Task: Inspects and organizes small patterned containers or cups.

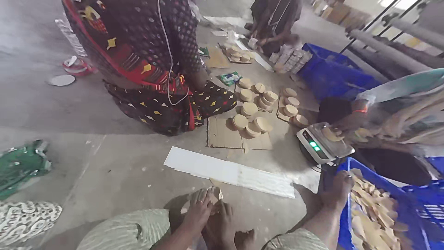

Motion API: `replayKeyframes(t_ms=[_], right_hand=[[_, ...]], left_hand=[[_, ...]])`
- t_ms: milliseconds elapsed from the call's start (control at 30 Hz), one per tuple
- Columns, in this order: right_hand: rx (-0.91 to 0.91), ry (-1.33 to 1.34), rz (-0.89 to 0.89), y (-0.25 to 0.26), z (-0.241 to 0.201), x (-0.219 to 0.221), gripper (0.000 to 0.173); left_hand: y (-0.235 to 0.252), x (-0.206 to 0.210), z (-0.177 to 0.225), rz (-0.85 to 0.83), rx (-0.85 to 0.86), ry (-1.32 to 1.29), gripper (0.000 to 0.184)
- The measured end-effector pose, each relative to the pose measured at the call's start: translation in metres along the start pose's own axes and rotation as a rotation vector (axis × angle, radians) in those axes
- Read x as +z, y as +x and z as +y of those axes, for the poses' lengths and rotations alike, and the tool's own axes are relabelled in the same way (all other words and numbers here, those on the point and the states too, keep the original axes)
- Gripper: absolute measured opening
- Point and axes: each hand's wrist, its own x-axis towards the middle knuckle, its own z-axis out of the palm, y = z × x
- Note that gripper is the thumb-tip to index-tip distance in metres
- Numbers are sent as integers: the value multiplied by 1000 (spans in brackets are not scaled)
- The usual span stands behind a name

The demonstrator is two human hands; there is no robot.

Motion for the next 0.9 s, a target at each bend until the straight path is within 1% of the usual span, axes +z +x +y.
replayKeyframes(t_ms=[33, 67, 100, 167, 200, 233, 267, 300, 333, 400, 467, 533, 567, 633, 667, 733, 767, 833, 900], right_hand=[[-6, -34, -49, -11, -5, 0, 32], [20, -14, -91, -13, -9, -4, 32], [68, 45, -103, -5, -9, -10, 29], [204, 226, -105, 30, 3, -19, 22], [256, 317, -144, 48, 9, -22, 27], [245, 372, -174, 60, 13, -22, 31], [185, 365, -185, 68, 14, -20, 27], [95, 308, -170, 69, 11, -18, 21], [14, 211, -159, 63, 4, -19, 20], [-110, 13, -144, 38, -6, -17, 25], [-121, -70, -223, 16, -10, -15, 33], [-110, 10, -237, 16, -9, -19, 33], [-89, 60, -235, 24, -8, -25, 30], [-55, 150, -174, 43, -4, -27, 21], [-41, 163, -157, 49, -2, -25, 20], [-37, 180, -124, 53, -2, -17, 19], [-69, 186, -101, 53, -1, -13, 18], [-227, 148, -45, 49, 2, -7, 18], [-338, 92, -82, 52, 2, -8, 18]], left_hand=[[-1, 3, -3, -31, -1, -26, 43], [-2, 5, -3, -55, -3, -46, 43], [-1, 6, -2, -67, -3, -49, 43], [3, 3, -2, -85, 16, -51, 43], [4, 4, -3, -83, 28, -40, 44], [4, 6, -5, -74, 44, -24, 43], [4, 7, -8, -60, 64, -17, 42], [4, 6, -11, -51, 84, -21, 39], [3, 1, -15, -43, 114, -33, 35], [4, -3, -28, -14, 213, -40, 30], [4, 2, -40, 67, 304, -5, 31], [4, 3, -44, 86, 338, 17, 31], [4, 1, -42, 43, 327, 5, 30], [7, -7, -40, -104, 275, -46, 33], [7, -9, -39, -131, 260, -70, 33], [7, -9, -41, -117, 272, -82, 31], [6, -8, -41, -96, 284, -71, 30], [4, -1, -43, -28, 312, -57, 26], [2, -1, -44, -8, 329, -52, 24]])
